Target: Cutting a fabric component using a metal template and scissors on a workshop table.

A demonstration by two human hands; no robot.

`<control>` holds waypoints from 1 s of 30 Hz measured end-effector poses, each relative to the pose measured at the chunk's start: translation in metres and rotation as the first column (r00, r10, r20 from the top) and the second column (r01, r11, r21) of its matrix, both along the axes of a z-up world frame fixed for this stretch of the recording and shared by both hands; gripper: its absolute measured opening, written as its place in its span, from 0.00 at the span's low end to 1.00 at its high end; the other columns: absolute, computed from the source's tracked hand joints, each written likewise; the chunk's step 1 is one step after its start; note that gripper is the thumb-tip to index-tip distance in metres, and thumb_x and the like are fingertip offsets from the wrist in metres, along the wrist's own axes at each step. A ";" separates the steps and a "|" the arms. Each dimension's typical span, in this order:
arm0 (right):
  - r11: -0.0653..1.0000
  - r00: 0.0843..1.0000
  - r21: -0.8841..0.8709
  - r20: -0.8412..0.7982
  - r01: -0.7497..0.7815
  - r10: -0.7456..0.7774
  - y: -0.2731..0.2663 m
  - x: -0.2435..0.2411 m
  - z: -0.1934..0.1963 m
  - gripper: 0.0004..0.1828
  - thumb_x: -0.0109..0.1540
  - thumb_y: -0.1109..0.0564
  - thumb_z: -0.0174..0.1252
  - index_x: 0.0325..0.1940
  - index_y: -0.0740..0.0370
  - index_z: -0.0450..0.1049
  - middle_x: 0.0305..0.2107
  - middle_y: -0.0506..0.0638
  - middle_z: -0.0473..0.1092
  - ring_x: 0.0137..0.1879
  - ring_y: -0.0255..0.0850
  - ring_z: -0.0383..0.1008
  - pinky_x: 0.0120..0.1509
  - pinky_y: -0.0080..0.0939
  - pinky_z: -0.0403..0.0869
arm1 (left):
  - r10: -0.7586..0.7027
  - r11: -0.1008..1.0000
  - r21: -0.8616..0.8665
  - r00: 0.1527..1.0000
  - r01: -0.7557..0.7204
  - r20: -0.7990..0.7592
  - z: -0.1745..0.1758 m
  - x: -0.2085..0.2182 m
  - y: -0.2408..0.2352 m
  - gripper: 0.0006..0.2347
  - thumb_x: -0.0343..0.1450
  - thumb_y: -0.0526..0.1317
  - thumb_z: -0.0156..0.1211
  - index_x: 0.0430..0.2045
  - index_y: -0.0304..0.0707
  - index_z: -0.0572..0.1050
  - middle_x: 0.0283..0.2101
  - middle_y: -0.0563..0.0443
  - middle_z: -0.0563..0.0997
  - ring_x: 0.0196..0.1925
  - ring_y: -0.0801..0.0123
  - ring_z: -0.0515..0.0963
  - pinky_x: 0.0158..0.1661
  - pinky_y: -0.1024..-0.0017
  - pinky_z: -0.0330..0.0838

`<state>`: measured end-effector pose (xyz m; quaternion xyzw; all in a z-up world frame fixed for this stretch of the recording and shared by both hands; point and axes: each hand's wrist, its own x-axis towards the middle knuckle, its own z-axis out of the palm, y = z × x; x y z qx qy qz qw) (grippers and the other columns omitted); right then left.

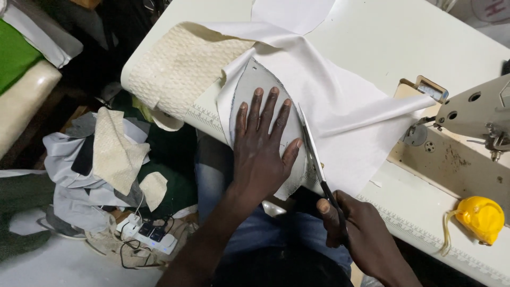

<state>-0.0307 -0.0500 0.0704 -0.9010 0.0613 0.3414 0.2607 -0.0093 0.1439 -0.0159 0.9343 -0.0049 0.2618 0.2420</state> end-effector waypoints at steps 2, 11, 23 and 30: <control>0.999 1.000 -0.034 -0.020 0.003 -0.004 0.006 0.004 0.005 0.29 0.60 0.32 0.50 0.24 0.59 0.71 0.12 0.53 0.80 0.23 0.40 0.78 0.39 0.39 0.70 | -0.003 1.000 -0.002 1.000 0.003 -0.002 0.000 0.000 0.000 0.26 0.79 0.51 0.51 0.72 0.39 0.60 0.78 0.41 0.57 0.82 0.45 0.52 0.77 0.45 0.48; 0.997 0.996 0.066 0.069 0.043 -0.047 0.003 0.009 -0.007 0.27 0.62 0.38 0.59 0.22 0.63 0.68 0.07 0.60 0.73 0.20 0.43 0.72 0.36 0.41 0.65 | 0.005 1.000 0.001 1.000 -0.005 0.008 -0.003 0.001 0.000 0.28 0.78 0.51 0.54 0.72 0.38 0.60 0.77 0.40 0.57 0.81 0.44 0.52 0.77 0.45 0.47; 0.997 0.997 0.072 0.078 -0.016 0.010 -0.010 0.031 -0.016 0.29 0.61 0.34 0.57 0.24 0.63 0.71 0.16 0.53 0.70 0.25 0.41 0.68 0.32 0.41 0.66 | -0.006 1.000 -0.012 0.997 0.007 0.082 -0.001 0.002 0.000 0.27 0.77 0.50 0.53 0.70 0.35 0.61 0.77 0.38 0.58 0.80 0.44 0.53 0.75 0.45 0.46; 0.994 0.990 0.073 0.116 -0.083 0.074 -0.011 0.041 -0.019 0.27 0.62 0.35 0.60 0.24 0.59 0.68 0.16 0.49 0.66 0.24 0.39 0.63 0.32 0.41 0.62 | 0.003 1.000 -0.011 0.994 -0.002 0.109 -0.003 0.002 -0.002 0.27 0.77 0.50 0.53 0.69 0.35 0.63 0.76 0.38 0.59 0.80 0.43 0.54 0.74 0.44 0.47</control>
